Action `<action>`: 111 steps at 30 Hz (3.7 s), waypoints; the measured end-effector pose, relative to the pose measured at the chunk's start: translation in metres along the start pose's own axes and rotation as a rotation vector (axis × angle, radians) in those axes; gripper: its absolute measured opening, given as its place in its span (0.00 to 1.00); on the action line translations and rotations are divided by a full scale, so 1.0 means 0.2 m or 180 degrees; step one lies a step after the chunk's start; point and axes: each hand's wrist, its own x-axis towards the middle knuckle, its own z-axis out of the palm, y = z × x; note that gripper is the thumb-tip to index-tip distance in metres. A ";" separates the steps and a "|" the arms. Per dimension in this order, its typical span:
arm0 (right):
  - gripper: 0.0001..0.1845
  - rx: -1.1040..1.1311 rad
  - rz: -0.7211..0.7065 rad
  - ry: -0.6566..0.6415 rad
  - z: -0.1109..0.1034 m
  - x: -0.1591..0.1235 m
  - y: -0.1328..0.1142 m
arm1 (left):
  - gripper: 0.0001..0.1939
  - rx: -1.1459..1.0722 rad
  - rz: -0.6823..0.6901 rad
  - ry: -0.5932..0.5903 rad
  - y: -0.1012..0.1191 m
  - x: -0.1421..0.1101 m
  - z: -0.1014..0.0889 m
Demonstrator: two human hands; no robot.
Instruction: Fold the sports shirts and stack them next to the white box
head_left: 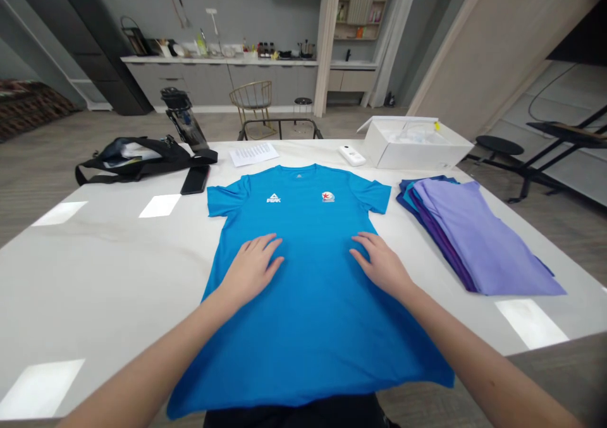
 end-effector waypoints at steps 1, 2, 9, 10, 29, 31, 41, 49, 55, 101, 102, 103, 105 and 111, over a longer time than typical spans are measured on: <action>0.29 0.0007 -0.0046 0.0029 0.01 0.08 0.02 | 0.26 0.0003 0.0021 -0.0005 -0.01 0.12 0.00; 0.29 0.0006 -0.0099 0.0029 0.03 0.17 0.03 | 0.27 0.0011 0.0028 -0.0014 -0.02 0.24 0.01; 0.33 -0.0052 -0.0069 -0.0203 0.20 0.72 0.04 | 0.32 0.0080 -0.0037 -0.0045 -0.05 0.82 0.24; 0.32 -0.0068 -0.0036 -0.0195 0.22 0.78 0.05 | 0.32 0.0065 -0.0046 -0.0042 -0.05 0.87 0.26; 0.25 -0.1659 0.1335 -0.1124 -0.11 1.23 0.84 | 0.22 0.0210 0.0200 -0.1037 0.07 2.25 0.35; 0.25 -0.1695 0.1365 -0.1144 -0.10 1.23 0.86 | 0.22 0.0210 0.0194 -0.1084 0.06 2.28 0.38; 0.22 -0.1495 0.1004 -0.1086 -0.27 1.21 0.73 | 0.15 -0.0148 -0.0069 -0.0488 0.04 2.19 0.39; 0.22 0.1026 -0.0012 -0.1067 -0.78 1.27 0.02 | 0.06 -0.2282 0.0242 0.0313 -0.06 2.11 0.16; 0.20 0.1311 -0.0406 -0.1514 -0.45 1.46 -0.20 | 0.14 -0.3308 -0.0854 0.0064 -0.27 1.88 0.13; 0.17 -0.0488 0.0818 -0.0189 0.24 1.81 0.19 | 0.09 -0.1529 -0.1563 -0.0129 -0.61 1.44 0.05; 0.18 -0.0494 0.0861 -0.0313 0.27 1.81 0.18 | 0.09 -0.1438 -0.1568 -0.0342 -0.65 1.44 0.07; 0.18 -0.0478 0.0900 -0.0393 0.31 1.80 0.18 | 0.09 -0.1353 -0.1543 -0.0509 -0.68 1.43 0.09; 0.19 -0.0432 0.0934 -0.0373 0.36 1.79 0.18 | 0.10 -0.1223 -0.1410 -0.0653 -0.72 1.41 0.12; 0.20 -0.0446 0.0915 -0.0005 0.38 1.74 0.16 | 0.14 -0.0888 -0.1506 -0.0307 -0.70 1.32 0.16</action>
